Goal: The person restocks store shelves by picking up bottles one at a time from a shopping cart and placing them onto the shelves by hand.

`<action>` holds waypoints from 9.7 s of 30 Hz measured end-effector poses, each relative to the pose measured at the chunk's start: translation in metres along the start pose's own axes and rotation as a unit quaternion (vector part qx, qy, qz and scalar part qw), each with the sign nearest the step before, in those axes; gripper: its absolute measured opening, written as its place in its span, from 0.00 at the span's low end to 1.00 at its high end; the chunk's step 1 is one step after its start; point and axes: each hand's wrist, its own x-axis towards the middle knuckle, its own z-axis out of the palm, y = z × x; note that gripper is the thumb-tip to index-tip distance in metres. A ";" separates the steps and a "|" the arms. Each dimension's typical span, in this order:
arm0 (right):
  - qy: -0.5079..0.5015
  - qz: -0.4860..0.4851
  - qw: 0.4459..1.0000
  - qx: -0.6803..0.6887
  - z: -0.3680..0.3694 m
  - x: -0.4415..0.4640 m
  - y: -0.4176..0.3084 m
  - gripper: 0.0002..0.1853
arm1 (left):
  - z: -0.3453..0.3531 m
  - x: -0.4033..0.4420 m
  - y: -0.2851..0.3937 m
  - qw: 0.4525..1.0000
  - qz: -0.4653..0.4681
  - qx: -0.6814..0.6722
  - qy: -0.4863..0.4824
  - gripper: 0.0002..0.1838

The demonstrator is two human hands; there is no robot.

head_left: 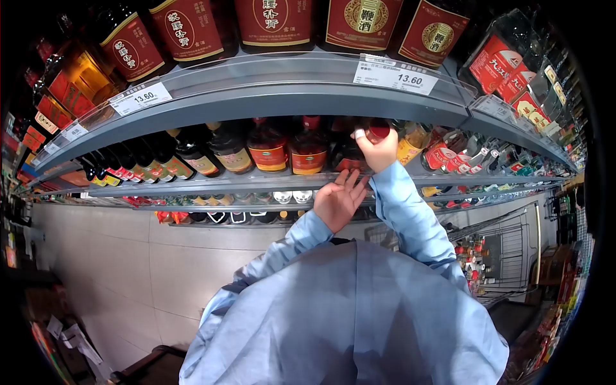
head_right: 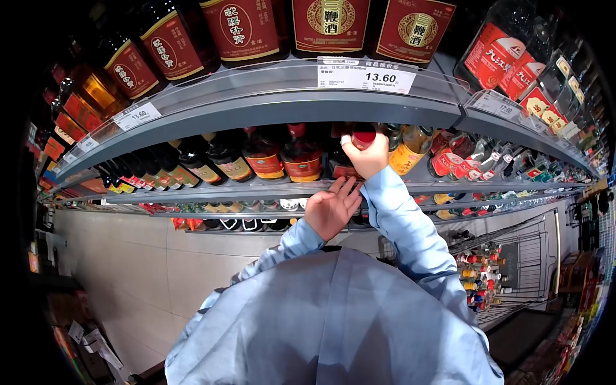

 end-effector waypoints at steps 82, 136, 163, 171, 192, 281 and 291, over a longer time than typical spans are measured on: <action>-0.037 -0.097 0.993 0.058 -0.001 0.023 0.001 0.18 | 0.025 -0.029 0.085 0.977 0.101 0.088 0.165 0.08; 0.031 -0.051 0.998 0.038 0.080 -0.036 -0.064 0.05 | -0.014 -0.052 0.091 0.978 0.101 0.049 0.177 0.15; 0.085 -0.089 0.983 0.134 -0.027 -0.068 -0.109 0.03 | 0.005 0.015 0.075 0.953 0.182 0.136 0.199 0.42; 0.058 -0.074 0.987 0.130 -0.021 -0.058 -0.103 0.02 | -0.006 0.023 0.082 0.966 0.153 0.114 0.175 0.26; 0.060 -0.075 0.982 0.161 0.005 -0.042 -0.097 0.03 | 0.025 0.027 0.079 0.963 0.097 -0.004 0.252 0.19; 0.022 -0.097 0.995 0.006 0.100 -0.035 -0.041 0.08 | 0.089 -0.095 0.082 0.348 0.552 0.757 -0.019 0.07; -0.006 -0.179 0.984 -0.020 0.092 -0.037 -0.039 0.08 | 0.083 -0.087 0.080 0.351 0.540 0.763 -0.055 0.07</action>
